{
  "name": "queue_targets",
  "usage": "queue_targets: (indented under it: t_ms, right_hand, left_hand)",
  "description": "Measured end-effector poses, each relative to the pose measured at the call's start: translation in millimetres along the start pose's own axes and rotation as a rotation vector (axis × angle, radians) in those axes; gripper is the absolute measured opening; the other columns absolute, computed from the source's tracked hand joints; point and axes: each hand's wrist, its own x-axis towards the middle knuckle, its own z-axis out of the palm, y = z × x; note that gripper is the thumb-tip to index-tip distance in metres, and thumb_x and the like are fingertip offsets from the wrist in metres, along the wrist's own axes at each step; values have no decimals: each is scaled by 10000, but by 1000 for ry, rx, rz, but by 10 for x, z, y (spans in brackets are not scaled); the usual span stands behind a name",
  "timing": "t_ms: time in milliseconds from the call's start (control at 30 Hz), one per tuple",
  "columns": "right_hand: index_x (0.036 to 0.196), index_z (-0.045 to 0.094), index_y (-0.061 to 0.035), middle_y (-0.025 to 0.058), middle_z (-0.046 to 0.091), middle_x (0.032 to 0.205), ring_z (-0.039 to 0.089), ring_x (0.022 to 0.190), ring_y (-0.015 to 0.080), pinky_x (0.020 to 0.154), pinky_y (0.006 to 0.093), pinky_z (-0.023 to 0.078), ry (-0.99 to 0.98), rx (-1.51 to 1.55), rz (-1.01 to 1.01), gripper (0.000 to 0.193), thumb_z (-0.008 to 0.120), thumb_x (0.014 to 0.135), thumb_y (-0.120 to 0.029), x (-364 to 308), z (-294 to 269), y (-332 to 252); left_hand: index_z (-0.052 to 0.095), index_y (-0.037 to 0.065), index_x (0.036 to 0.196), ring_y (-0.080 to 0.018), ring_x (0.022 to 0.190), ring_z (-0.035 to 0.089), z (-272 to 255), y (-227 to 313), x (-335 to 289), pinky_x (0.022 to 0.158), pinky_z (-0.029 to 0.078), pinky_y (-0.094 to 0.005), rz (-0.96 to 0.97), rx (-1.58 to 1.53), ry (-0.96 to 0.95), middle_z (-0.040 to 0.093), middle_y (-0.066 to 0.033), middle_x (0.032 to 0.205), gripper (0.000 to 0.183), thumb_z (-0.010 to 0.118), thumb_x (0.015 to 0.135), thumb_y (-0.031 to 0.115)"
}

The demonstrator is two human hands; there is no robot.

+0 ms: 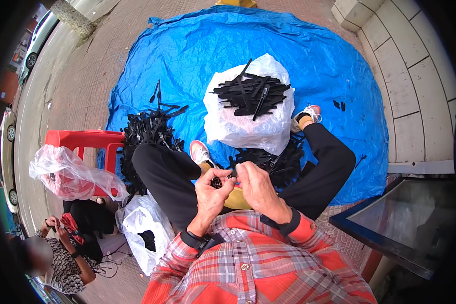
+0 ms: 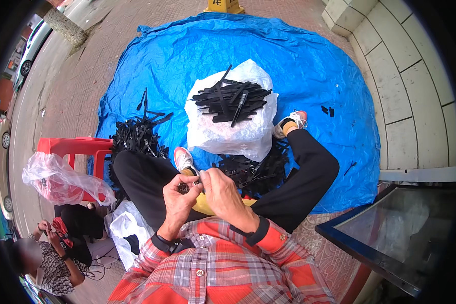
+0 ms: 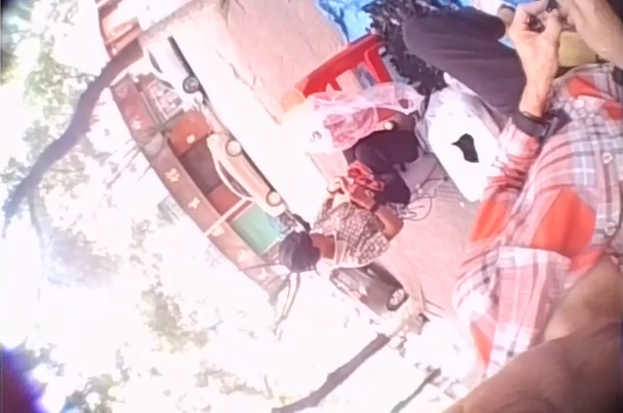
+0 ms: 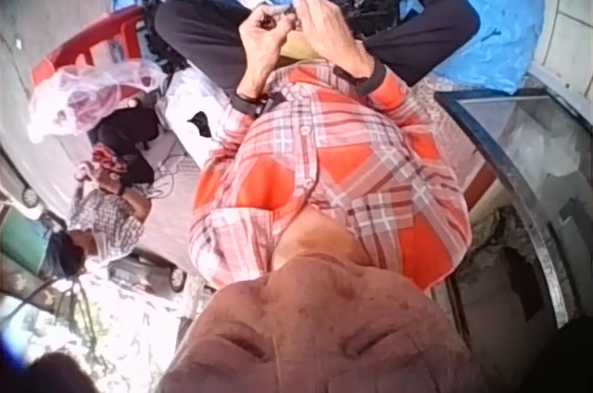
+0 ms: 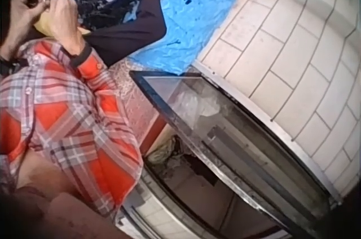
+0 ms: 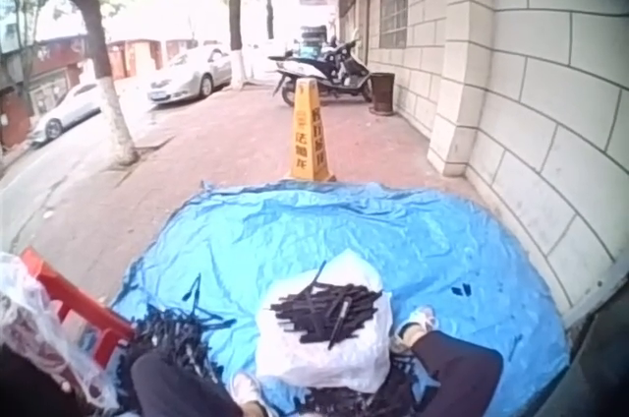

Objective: Assembling black plastic shoe components by inserting small metallic rivets or fasteners into pre-drilled holes.

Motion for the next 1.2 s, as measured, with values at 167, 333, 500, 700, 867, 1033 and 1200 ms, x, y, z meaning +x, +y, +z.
queue_targets:
  t_ms: [167,333,500,700,867,1033,1200]
  right_hand:
    - [805,486,33,162,518,611,533,535,333,494,383,420,85,-95,-188,211,582,842,-152,7,43,24]
    - [803,531,0,29,513,595,465,476,61,412,226,375,-66,637,258,193,528,895,-169,5,-25,99]
    - [814,539,-12,7,521,613,471,476,45,410,186,372,-69,733,267,195,524,901,-186,-36,-31,22]
    - [838,538,-12,28,545,632,503,491,70,434,207,398,-84,613,204,140,526,898,-138,-37,-65,-29]
    - [819,544,-10,11,542,624,497,488,42,421,180,393,-84,626,191,186,540,894,-180,-62,-68,-11]
    - [824,543,-3,26,547,624,509,487,62,426,196,405,-95,645,208,169,539,892,-158,-68,-79,1]
    - [830,548,-1,35,549,626,522,484,81,432,212,419,-95,641,222,142,539,888,-131,-65,-88,-15]
  left_hand:
    - [590,-26,821,-12,602,449,-18,-10,-42,526,362,-164,234,221,-15,542,34,672,95,642,743,-13]
    - [603,-20,850,-13,542,432,37,47,-87,462,327,-172,174,115,6,527,27,654,86,637,772,-10]
    - [594,-25,912,-19,461,373,29,74,-120,401,249,-176,-94,-231,1,494,25,631,106,582,807,-9]
    - [581,-41,924,-26,446,349,94,159,-108,404,235,-176,-166,-401,37,482,17,648,117,531,825,-3]
    - [589,-38,908,-23,437,346,65,127,-100,401,236,-177,-196,-356,15,487,24,616,102,551,818,-7]
    - [597,-28,894,-16,432,347,69,134,-111,394,226,-174,-204,-335,27,498,22,601,91,571,807,-24]
    - [604,-18,887,-5,441,362,73,167,-126,389,240,-170,-203,-237,24,512,28,628,80,587,811,-3]
